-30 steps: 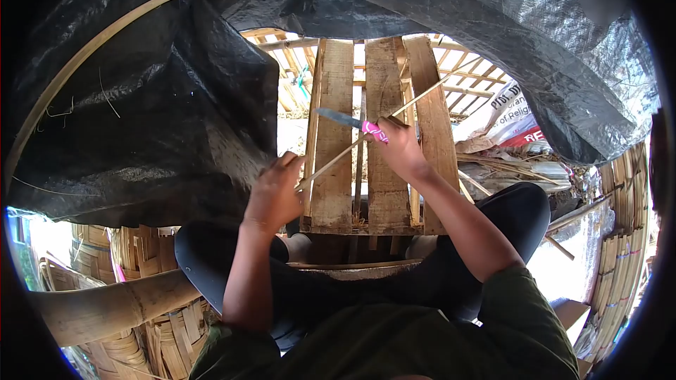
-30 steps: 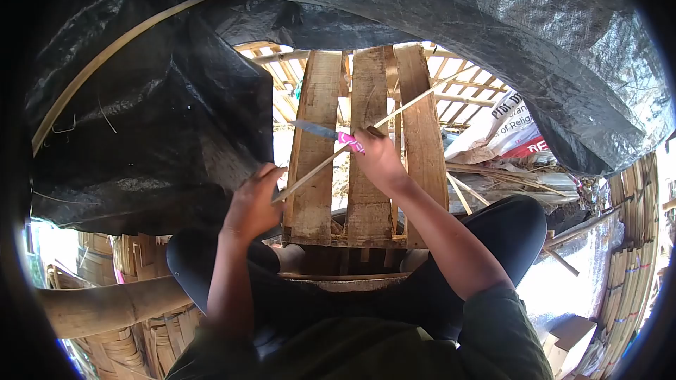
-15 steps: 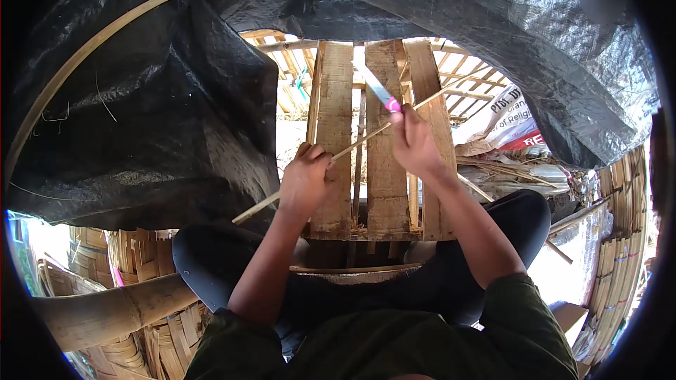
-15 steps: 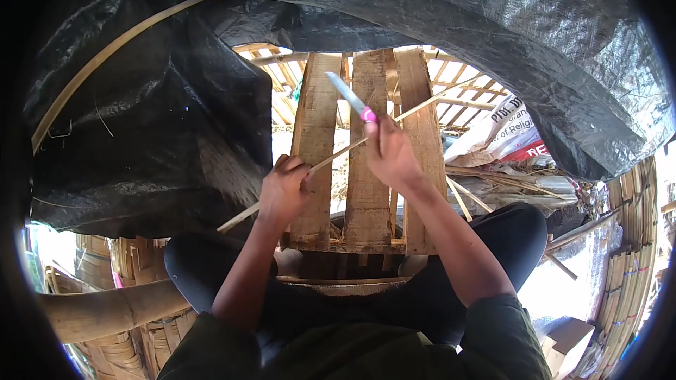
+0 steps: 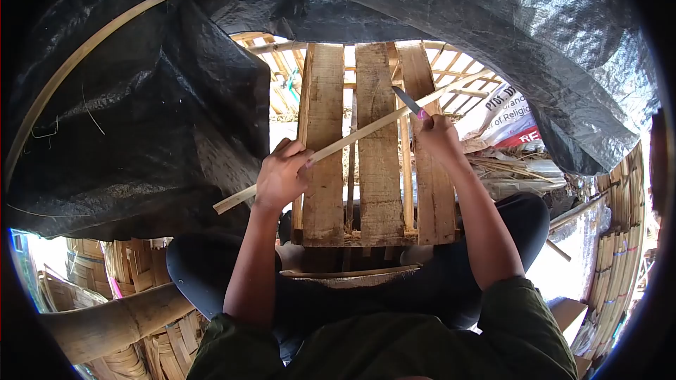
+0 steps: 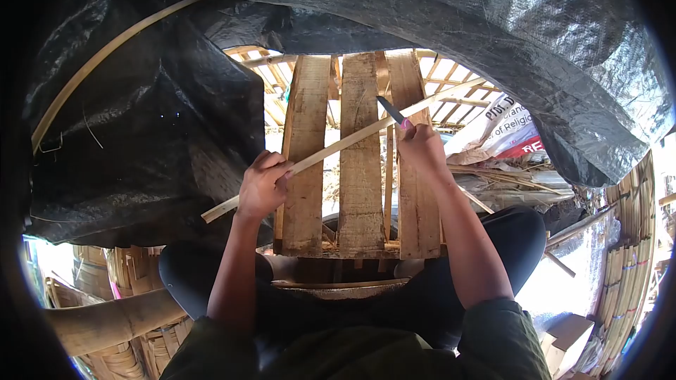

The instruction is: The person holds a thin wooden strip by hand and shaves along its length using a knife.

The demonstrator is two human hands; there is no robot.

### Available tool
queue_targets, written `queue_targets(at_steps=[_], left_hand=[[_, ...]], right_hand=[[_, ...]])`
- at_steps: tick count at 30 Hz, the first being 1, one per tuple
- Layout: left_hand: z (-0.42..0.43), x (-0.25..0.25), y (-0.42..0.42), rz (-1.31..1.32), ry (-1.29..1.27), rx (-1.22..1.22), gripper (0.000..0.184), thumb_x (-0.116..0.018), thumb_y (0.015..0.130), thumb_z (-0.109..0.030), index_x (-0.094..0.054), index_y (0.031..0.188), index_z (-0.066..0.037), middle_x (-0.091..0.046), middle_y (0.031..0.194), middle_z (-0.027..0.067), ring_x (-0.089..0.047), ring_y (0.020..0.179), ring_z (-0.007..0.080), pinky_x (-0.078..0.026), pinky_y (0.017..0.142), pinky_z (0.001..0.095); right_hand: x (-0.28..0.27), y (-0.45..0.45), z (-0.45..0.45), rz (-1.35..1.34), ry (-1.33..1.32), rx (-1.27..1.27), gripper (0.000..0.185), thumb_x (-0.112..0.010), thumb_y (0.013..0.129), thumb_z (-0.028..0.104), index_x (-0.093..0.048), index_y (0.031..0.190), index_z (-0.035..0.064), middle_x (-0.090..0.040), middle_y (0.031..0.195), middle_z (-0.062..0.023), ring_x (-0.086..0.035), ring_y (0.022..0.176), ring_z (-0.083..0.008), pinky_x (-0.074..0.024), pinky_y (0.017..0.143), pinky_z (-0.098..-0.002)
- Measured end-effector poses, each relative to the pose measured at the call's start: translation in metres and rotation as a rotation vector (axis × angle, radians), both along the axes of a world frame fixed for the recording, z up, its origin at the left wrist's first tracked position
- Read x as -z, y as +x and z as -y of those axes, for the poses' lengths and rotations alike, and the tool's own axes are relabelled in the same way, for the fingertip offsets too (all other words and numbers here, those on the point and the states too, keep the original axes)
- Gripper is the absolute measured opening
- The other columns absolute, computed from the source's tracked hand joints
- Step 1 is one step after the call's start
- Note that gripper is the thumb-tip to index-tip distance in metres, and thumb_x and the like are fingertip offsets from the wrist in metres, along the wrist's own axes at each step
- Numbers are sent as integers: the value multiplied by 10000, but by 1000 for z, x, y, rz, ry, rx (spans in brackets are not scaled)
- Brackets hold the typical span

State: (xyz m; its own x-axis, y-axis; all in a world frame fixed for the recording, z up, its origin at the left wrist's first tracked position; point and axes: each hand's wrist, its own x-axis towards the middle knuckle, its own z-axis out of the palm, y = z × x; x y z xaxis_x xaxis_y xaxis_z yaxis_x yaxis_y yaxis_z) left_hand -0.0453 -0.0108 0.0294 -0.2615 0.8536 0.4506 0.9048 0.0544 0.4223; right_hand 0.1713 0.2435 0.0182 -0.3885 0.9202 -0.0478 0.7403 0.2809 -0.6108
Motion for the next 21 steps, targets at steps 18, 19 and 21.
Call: queue_targets(at_steps=[18,19,21], left_hand=[[-4,8,17,17,-9,-252,146,-706,679,-13,-701,786,-111,-605,763,17,-632,777,244,-525,628,384],[-6,9,17,14,-12,-252,123,-692,689,-32,-685,774,-119,-585,759,20,-625,763,252,-520,623,393],[-6,9,17,35,-19,-252,141,-704,681,-16,-701,785,-112,-606,766,20,-629,773,252,-523,638,392]], right_hand=[[-16,-25,11,40,-210,-26,551,-479,1019,422,-680,814,-48,-623,668,-263,-664,665,-387,-521,642,-451],[-13,-28,17,45,-207,-28,551,-479,1019,422,-680,814,-48,-623,668,-263,-664,665,-387,-521,642,-451],[-7,-33,35,32,-200,-29,555,-467,1029,404,-673,773,-44,-609,642,-261,-664,655,-372,-506,598,-454]])
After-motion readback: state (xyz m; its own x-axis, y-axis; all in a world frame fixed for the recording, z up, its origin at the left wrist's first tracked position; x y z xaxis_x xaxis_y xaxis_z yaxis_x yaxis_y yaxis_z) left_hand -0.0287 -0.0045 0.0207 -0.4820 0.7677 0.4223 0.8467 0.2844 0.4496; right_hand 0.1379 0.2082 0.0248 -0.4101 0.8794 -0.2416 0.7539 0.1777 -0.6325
